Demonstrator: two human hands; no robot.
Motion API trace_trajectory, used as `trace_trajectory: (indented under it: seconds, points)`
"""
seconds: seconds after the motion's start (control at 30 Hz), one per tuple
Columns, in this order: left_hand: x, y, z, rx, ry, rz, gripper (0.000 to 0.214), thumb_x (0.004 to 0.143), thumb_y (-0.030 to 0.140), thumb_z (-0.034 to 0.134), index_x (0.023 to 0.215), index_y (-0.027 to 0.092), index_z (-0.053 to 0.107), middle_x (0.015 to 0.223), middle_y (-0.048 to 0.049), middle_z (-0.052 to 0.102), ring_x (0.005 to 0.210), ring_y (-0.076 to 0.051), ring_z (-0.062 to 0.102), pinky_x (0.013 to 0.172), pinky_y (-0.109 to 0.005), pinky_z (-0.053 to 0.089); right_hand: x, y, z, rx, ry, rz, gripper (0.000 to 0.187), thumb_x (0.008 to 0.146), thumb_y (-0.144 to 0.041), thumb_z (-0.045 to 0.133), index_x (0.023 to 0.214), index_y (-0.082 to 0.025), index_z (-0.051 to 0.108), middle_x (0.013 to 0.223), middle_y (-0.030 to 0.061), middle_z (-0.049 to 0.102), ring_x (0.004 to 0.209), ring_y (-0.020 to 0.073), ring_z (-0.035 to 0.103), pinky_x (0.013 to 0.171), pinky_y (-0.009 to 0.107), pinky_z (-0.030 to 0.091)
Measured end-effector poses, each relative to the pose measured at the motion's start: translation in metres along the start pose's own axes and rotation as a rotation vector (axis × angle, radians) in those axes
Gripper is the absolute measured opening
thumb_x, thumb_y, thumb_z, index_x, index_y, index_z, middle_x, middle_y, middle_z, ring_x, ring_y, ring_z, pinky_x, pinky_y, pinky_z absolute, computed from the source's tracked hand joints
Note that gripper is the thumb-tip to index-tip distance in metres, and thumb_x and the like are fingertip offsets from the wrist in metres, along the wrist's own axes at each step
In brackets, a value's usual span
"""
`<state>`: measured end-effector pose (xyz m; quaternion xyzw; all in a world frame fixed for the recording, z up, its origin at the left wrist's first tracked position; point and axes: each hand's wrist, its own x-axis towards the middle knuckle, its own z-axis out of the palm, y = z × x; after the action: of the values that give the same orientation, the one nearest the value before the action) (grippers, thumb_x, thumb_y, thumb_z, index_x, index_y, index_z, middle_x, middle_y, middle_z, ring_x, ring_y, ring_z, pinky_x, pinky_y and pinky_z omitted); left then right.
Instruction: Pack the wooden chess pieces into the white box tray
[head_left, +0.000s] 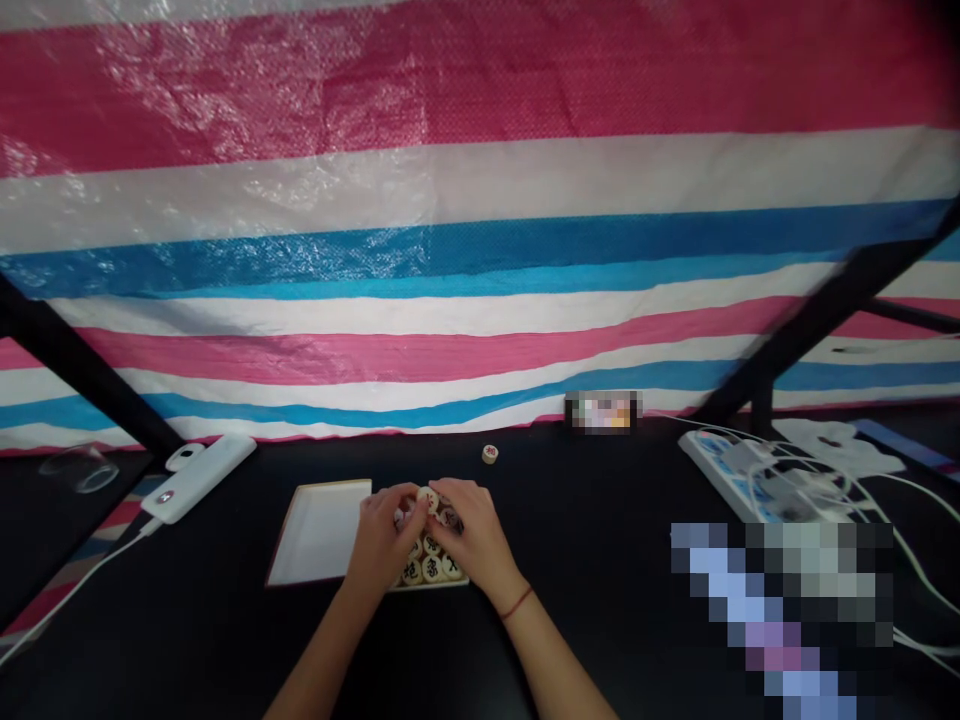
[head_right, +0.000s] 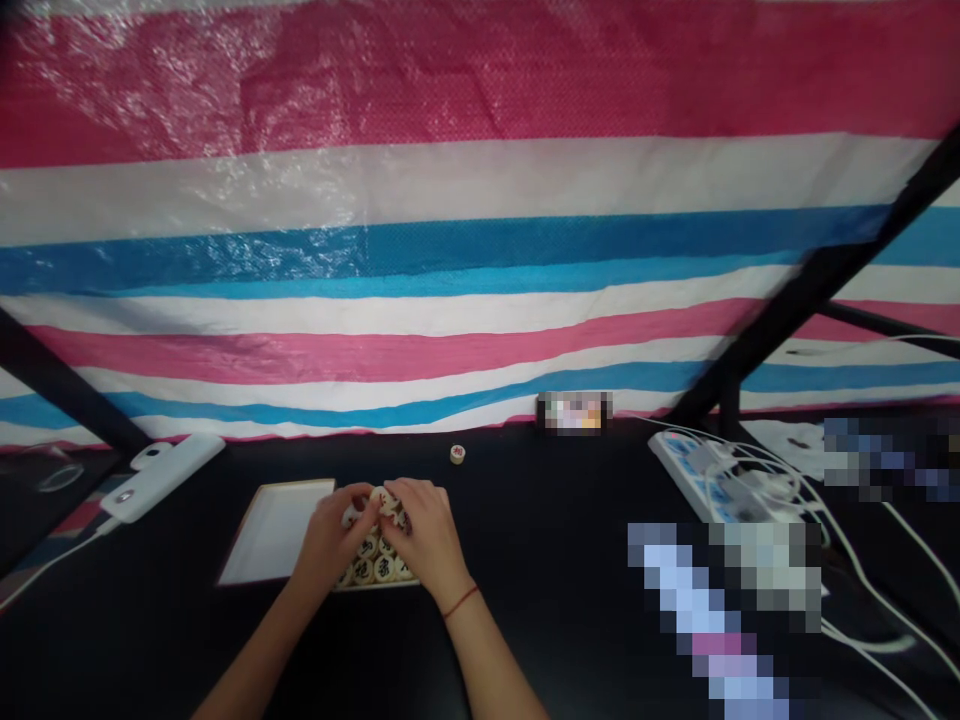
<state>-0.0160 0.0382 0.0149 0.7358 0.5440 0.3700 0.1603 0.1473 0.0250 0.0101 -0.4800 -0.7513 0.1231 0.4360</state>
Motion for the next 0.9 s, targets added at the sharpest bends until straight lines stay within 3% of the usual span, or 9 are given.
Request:
trace_trajectory:
  seconds: [0.1,0.2,0.33,0.4,0.5,0.6,0.9]
  points:
    - [-0.001,0.005,-0.001,-0.126,-0.037,-0.043,0.026,0.089,0.042,0.05,0.092,0.021,0.065,0.079,-0.0027,0.07,0.073,-0.018,0.065,0.069,-0.03,0.05,0.001,-0.001,0.001,0.005,0.018,-0.023,0.026,0.086,-0.023,0.057,0.111,-0.023,0.063,0.105,0.0071,0.07,0.096,0.0205,0.063,0.081,0.033,0.046]
    - [-0.002,0.005,-0.002,-0.175,0.01,-0.06,0.024,0.088,0.042,0.052,0.094,0.021,0.063,0.083,-0.0024,0.07,0.076,-0.017,0.066,0.069,-0.028,0.052,0.003,0.015,-0.005,-0.035,0.155,0.021,0.024,0.088,-0.026,0.054,0.108,-0.021,0.065,0.105,0.0083,0.069,0.099,0.0212,0.062,0.086,0.035,0.046]
    - [-0.003,-0.003,-0.002,-0.182,0.073,-0.077,0.027,0.089,0.043,0.05,0.101,0.021,0.062,0.08,-0.0013,0.069,0.073,-0.016,0.064,0.067,-0.026,0.052,0.006,0.067,-0.023,-0.225,0.456,0.3,0.031,0.085,-0.033,0.05,0.106,-0.017,0.067,0.106,0.0139,0.065,0.098,0.0252,0.059,0.089,0.039,0.045]
    - [-0.003,-0.008,-0.001,-0.182,0.09,-0.085,0.032,0.09,0.042,0.048,0.11,0.021,0.061,0.082,-0.0014,0.069,0.072,-0.015,0.064,0.063,-0.025,0.052,0.006,0.094,-0.03,-0.314,0.417,0.414,0.036,0.082,-0.034,0.052,0.106,-0.013,0.067,0.101,0.0147,0.067,0.093,0.027,0.058,0.086,0.041,0.044]
    - [-0.003,-0.014,0.0,-0.17,0.08,-0.08,0.033,0.092,0.042,0.046,0.111,0.021,0.063,0.091,-0.0034,0.072,0.076,-0.016,0.066,0.065,-0.025,0.053,0.004,0.118,-0.032,-0.382,0.257,0.531,0.03,0.08,-0.034,0.054,0.101,-0.018,0.068,0.096,0.0096,0.07,0.094,0.0279,0.057,0.08,0.039,0.041]
    - [-0.002,-0.016,0.0,-0.141,0.078,-0.035,0.031,0.092,0.04,0.046,0.108,0.021,0.065,0.099,-0.0052,0.072,0.082,-0.017,0.067,0.074,-0.028,0.054,0.005,0.12,-0.027,-0.424,0.172,0.532,0.022,0.081,-0.033,0.055,0.095,-0.022,0.069,0.096,0.0065,0.07,0.097,0.0268,0.055,0.077,0.035,0.038]
    - [-0.002,-0.017,0.004,0.049,-0.041,0.112,0.032,0.09,0.038,0.049,0.115,0.023,0.063,0.081,-0.0028,0.069,0.077,-0.019,0.065,0.076,-0.034,0.052,0.007,0.112,-0.026,-0.424,0.11,0.541,0.023,0.085,-0.035,0.055,0.099,-0.024,0.07,0.09,0.0067,0.068,0.097,0.025,0.054,0.075,0.033,0.034]
